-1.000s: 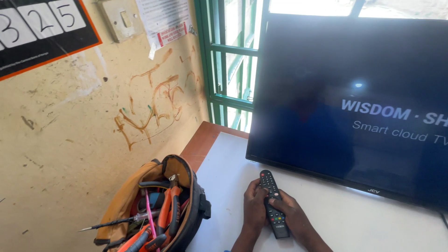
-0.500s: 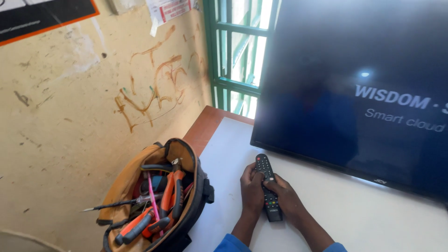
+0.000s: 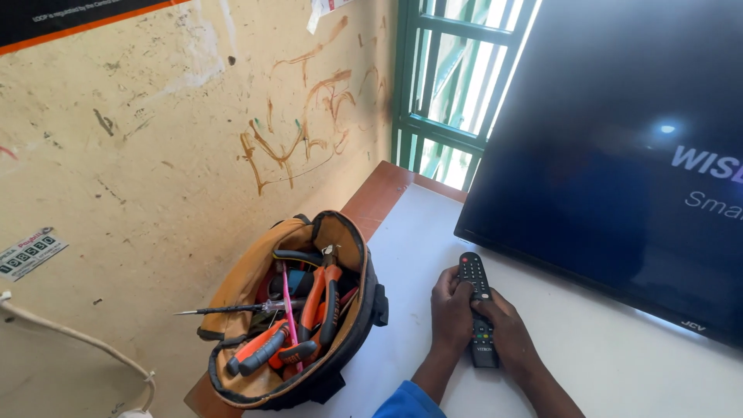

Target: Testing a television by removing back screws, connecting power, and navigating the smart TV interface using a remote control.

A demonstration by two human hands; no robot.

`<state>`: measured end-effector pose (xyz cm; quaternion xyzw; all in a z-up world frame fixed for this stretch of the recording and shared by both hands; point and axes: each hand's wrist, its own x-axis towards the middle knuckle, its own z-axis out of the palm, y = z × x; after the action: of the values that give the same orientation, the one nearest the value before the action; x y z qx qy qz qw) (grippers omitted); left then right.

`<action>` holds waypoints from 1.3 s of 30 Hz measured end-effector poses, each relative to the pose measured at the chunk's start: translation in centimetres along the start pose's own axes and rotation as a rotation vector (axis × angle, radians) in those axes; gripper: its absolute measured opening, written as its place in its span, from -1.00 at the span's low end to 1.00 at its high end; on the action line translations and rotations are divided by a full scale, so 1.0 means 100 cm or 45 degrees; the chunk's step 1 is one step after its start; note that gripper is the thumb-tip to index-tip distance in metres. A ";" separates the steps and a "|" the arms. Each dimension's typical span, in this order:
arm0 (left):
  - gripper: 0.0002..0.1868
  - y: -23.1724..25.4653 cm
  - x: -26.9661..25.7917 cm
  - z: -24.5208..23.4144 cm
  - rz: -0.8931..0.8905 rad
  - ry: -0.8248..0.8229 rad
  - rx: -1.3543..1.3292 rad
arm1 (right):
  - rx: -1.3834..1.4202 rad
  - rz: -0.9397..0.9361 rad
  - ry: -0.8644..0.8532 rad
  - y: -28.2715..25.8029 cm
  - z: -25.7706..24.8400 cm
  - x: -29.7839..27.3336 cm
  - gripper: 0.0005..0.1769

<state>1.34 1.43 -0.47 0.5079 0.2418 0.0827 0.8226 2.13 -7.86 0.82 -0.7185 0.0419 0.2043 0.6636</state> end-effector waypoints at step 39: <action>-0.54 0.003 0.000 0.001 -0.011 -0.027 0.150 | 0.037 -0.070 -0.159 -0.005 -0.008 -0.007 -0.44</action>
<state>1.40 1.51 -0.18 0.5554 0.2398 0.0595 0.7940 1.81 -8.71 1.55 -0.6955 -0.0162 0.2297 0.6806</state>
